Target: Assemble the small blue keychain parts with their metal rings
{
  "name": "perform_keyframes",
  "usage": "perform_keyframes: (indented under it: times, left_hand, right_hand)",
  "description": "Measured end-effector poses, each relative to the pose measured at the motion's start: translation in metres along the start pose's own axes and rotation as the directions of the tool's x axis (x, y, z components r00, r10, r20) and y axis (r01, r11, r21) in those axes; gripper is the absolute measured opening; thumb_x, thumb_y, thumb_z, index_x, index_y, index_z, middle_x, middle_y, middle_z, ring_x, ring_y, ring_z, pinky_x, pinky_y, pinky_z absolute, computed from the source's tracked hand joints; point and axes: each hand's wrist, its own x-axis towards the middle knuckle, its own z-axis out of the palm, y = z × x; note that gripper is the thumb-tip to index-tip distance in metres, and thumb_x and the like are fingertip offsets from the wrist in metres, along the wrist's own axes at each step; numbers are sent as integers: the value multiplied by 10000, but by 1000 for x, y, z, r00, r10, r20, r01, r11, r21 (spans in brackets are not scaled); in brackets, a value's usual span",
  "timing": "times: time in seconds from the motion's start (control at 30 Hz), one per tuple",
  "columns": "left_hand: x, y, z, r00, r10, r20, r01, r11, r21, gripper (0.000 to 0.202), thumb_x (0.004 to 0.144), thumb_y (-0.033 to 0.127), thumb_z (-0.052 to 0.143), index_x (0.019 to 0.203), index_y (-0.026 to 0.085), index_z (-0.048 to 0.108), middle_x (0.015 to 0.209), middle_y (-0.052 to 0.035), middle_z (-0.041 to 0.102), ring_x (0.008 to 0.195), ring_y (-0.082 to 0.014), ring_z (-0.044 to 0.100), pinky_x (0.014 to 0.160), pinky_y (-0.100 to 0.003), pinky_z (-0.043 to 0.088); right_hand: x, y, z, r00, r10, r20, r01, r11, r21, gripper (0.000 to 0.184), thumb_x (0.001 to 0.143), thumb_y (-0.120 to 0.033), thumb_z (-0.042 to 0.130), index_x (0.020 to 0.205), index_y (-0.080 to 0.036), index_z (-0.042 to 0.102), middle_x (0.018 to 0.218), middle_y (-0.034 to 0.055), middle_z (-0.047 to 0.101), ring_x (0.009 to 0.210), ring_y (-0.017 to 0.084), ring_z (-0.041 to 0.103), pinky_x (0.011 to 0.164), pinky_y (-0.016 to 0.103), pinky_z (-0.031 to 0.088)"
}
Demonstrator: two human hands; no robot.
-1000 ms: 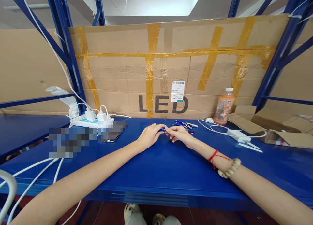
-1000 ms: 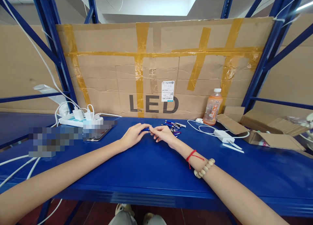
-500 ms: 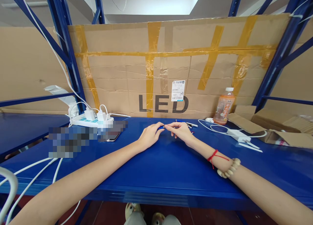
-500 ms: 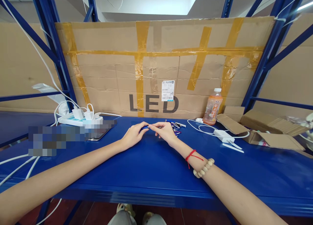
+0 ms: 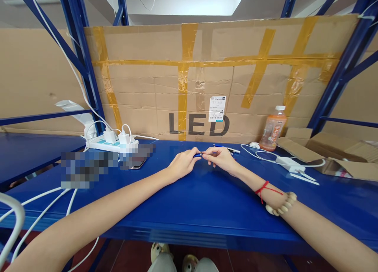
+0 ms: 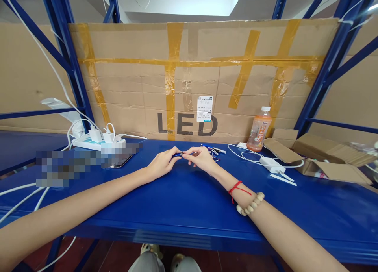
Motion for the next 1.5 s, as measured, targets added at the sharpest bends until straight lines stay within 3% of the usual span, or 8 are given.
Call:
perform_keyframes:
  times: [0.2,0.37,0.57,0.77,0.93,1.03,1.3,1.5]
  left_hand:
    - [-1,-1,2,997,76,-11,-75,993,86,170,879,289,340,949,180,451,969,-54,614,864,-172,596,716,-275,472]
    - [-1,-6,4,990,134,-49,-129,987,97,178,874,283,356,949,177,477,959,-53,614,872,-157,589,744,-262,467]
    - [0,-2,0,994,103,-27,-102,994,36,218,876,281,356,1050,206,464,1019,-24,603,911,-147,575,769,-250,454]
    - [3,1,0,999,-42,23,42,999,8,242,885,297,314,1051,233,478,1046,-5,599,923,-161,574,742,-260,456]
    - [4,0,1,990,-135,36,136,990,-28,265,889,325,289,1059,255,480,1035,9,602,906,-165,579,717,-264,455]
    - [4,1,-1,987,-152,52,154,988,-24,267,890,324,287,1061,264,482,1039,15,600,916,-159,574,724,-256,450]
    - [4,-1,0,986,-104,130,115,990,-78,279,893,350,264,1080,235,437,1049,-22,578,921,-168,563,728,-275,449]
    - [2,-2,-1,991,12,137,0,996,-87,269,901,311,252,1010,214,478,992,-24,592,873,-157,571,727,-262,444]
  right_hand:
    - [-2,2,2,1000,-15,12,16,998,-55,317,549,-414,703,615,-122,599,609,17,565,439,68,480,337,164,359]
    - [-2,6,4,998,70,5,-69,995,-77,332,583,-441,680,627,-126,586,494,-7,517,436,67,459,355,155,349]
    - [-1,7,4,988,153,7,-152,986,-63,372,620,-479,644,581,-129,525,424,-28,476,371,35,377,363,148,309]
    - [3,10,7,996,73,-43,-75,996,-55,379,626,-506,625,623,-140,531,451,-37,465,377,45,402,351,154,301]
    - [3,5,5,990,-81,-116,70,993,-98,437,579,-481,670,849,-140,625,730,33,594,414,49,456,363,185,351]
    - [2,2,4,991,-99,-93,92,993,-77,426,570,-487,670,800,-128,654,828,70,599,423,47,460,351,195,349]
    - [4,4,-2,995,-67,-74,65,997,-37,375,521,-439,716,697,-113,658,771,47,544,442,50,469,331,181,313]
    - [3,6,-5,994,-102,-37,101,994,-50,351,504,-440,724,634,-124,646,756,39,534,449,54,471,337,189,327]
